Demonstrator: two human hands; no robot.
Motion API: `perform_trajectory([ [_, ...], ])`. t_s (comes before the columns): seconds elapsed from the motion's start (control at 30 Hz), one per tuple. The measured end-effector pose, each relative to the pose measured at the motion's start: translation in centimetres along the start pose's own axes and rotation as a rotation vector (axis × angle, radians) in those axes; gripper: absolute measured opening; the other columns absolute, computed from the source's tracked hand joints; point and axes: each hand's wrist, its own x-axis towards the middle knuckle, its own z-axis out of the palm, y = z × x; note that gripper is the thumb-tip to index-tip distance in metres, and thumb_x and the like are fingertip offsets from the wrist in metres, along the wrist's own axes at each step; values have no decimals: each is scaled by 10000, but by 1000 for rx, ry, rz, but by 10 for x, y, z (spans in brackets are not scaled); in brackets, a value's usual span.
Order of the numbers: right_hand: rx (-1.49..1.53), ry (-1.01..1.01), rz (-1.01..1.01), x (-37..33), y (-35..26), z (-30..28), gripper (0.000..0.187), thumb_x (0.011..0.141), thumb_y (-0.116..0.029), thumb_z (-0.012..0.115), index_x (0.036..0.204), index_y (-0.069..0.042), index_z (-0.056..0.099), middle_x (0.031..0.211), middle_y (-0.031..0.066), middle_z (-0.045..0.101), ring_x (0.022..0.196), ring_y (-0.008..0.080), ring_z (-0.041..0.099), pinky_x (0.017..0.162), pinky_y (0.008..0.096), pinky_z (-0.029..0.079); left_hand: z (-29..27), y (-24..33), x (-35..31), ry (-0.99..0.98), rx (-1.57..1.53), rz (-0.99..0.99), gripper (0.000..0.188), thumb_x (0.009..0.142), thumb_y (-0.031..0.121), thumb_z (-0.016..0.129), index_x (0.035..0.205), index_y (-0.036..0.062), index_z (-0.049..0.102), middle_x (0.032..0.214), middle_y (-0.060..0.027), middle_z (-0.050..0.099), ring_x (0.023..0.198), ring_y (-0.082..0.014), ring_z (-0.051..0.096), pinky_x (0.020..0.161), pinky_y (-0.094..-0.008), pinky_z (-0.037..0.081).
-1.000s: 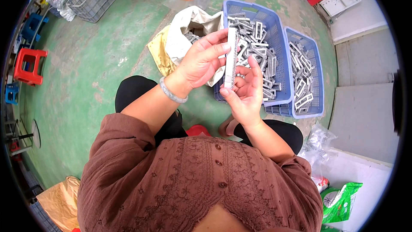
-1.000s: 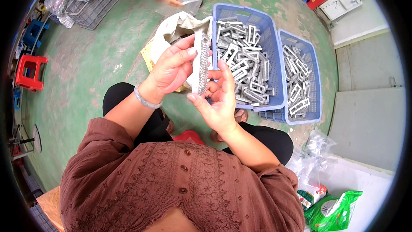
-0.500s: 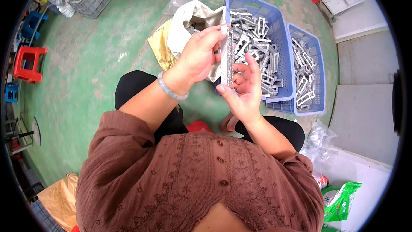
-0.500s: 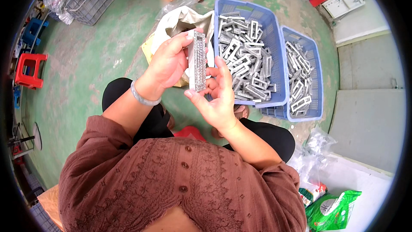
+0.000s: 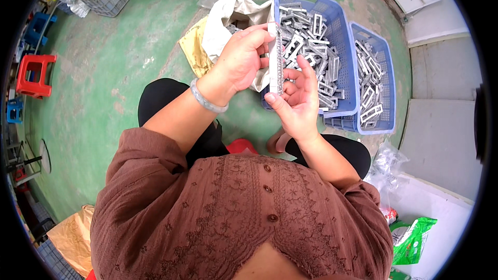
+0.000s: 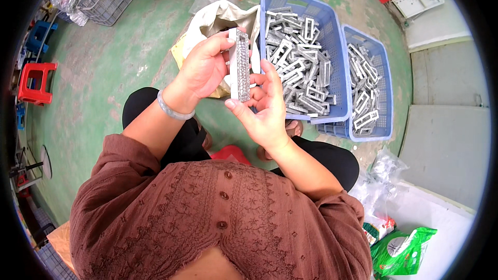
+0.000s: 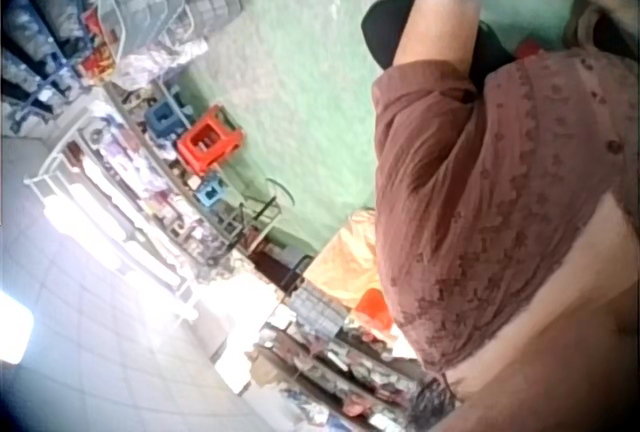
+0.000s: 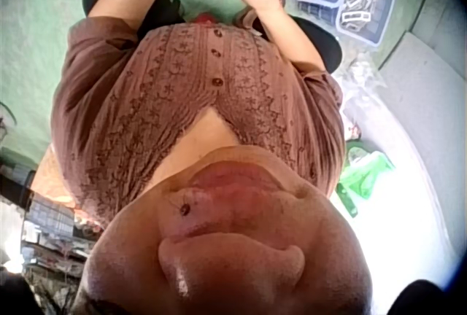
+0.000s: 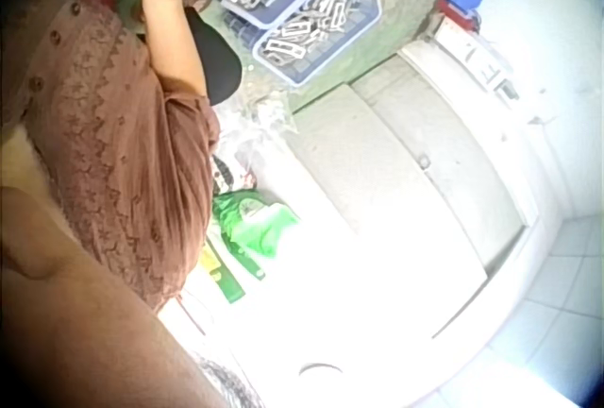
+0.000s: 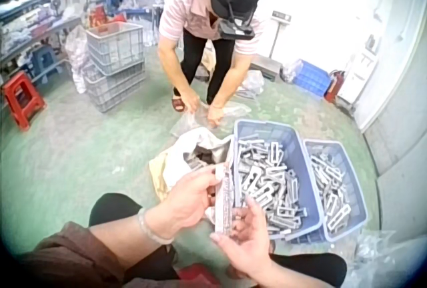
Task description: The person sits on a low stool and sorts small rectangular metal frames. They pick up frames from a white sack, inspect them, and place them into a blue plastic crate. Another person is visible in the background performing a similar task.
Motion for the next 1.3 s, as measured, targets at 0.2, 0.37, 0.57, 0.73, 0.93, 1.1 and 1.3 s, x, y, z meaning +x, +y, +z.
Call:
perform_trajectory([
  [0.2, 91, -1, 45, 1, -4, 0, 764, 736, 52, 621, 1339, -40, 160, 1059, 111, 422, 873, 150, 532, 699, 242, 480, -2, 1, 0, 0, 47, -11, 322, 817, 77, 442, 1127, -5, 469, 956, -79, 572, 891, -170, 558, 829, -319, 444],
  [0.37, 103, 23, 36, 4, -8, -1, 731, 756, -9, 624, 1342, -54, 190, 1084, 125, 454, 823, 156, 551, 664, 250, 487, -2, -1, -1, -171, 48, 75, 395, 766, 1, 481, 1158, -23, 439, 1011, -80, 549, 924, -160, 545, 851, -303, 436],
  [0.57, 119, 4, 14, 5, -9, -4, 727, 772, -58, 625, 1346, -57, 179, 1128, 149, 443, 823, 185, 568, 639, 260, 507, 2, 2, -3, -205, 55, 109, 494, 737, -21, 523, 1212, -36, 386, 1091, -94, 495, 981, -164, 508, 877, -302, 416],
  [0.73, 153, -30, 38, 5, -8, -4, 719, 779, -67, 620, 1345, -51, 178, 1128, 163, 447, 827, 200, 573, 632, 265, 509, 2, 0, -4, -135, 86, 126, 517, 748, 3, 540, 1231, -29, 360, 1079, -89, 494, 982, -169, 502, 871, -320, 407],
  [0.93, 205, -84, 104, 5, -12, -5, 697, 790, -4, 578, 1343, -52, 156, 1107, 139, 443, 848, 172, 549, 686, 269, 490, 6, 2, -7, -53, 139, 156, 459, 773, 42, 544, 1202, -2, 385, 1050, -71, 487, 932, -146, 501, 814, -310, 412],
  [1.1, 199, -105, 112, 4, -10, -4, 684, 799, -22, 571, 1343, -52, 158, 1121, 136, 440, 844, 178, 547, 682, 274, 486, 9, 3, -9, 26, 171, 160, 395, 792, 77, 543, 1161, 14, 416, 1021, -54, 495, 903, -131, 501, 782, -307, 418],
  [1.3, 194, -119, 117, 4, -8, -5, 671, 805, -52, 572, 1343, -49, 171, 1132, 150, 442, 845, 192, 553, 676, 277, 489, 11, 3, -10, 99, 214, 190, 349, 804, 112, 546, 1124, 22, 442, 969, -38, 517, 861, -120, 506, 744, -300, 424],
])
